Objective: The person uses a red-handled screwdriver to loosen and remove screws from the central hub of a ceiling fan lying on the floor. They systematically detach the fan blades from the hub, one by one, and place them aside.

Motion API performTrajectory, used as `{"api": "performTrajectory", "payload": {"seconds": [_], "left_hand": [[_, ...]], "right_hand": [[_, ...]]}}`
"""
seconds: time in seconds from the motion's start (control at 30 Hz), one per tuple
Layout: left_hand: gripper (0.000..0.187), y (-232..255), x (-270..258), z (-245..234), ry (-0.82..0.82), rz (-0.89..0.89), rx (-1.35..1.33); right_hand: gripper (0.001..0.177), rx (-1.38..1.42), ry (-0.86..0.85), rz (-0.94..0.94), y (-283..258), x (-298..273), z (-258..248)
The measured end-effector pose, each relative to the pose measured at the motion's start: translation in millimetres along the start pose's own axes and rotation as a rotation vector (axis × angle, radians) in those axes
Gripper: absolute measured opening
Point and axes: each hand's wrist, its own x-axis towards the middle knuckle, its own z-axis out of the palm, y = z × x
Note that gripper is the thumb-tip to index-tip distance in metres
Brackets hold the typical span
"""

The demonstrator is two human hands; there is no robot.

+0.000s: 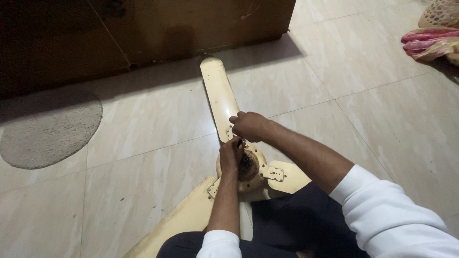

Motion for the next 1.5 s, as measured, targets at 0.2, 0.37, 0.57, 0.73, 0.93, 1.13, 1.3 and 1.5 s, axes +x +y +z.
{"api": "performTrajectory", "payload": {"seconds": [0.2,0.37,0.57,0.73,0.93,1.13,1.3,1.5], "left_hand": [[0.019,-1,-3,-2,0.06,0.134,-0.014],[0.023,-2,-2,0,0.084,0.152,-0.009],[0.016,-6,0,6,0.067,0.112,0.033],[0.02,-5,0,2,0.059,0.138,0.038],[0.017,2,-4,-5,0.031,0.114,-0.015],[0.02,5,-3,-6,0.014,0.092,0.0],[0.021,7,-2,-6,-0.001,0.052,0.017],[0.018,-4,-1,2,0.01,0.099,-0.037]], "right_hand": [[0.034,0.466,0.256,0.157,-15,-10,-17],[0.035,0.315,-0.009,0.526,-23,-13,-26],[0.016,0.153,-0.002,0.123,-1,-3,-10],[0.027,0.249,0.142,0.032,-2,-5,-9],[0.04,0.363,-0.074,0.573,-22,-16,-34],[0.008,0.375,-0.002,0.087,-9,-20,-42],[0.026,0.358,0.112,0.169,-1,-24,-29],[0.045,0.637,0.398,0.302,39,-60,18]]}}
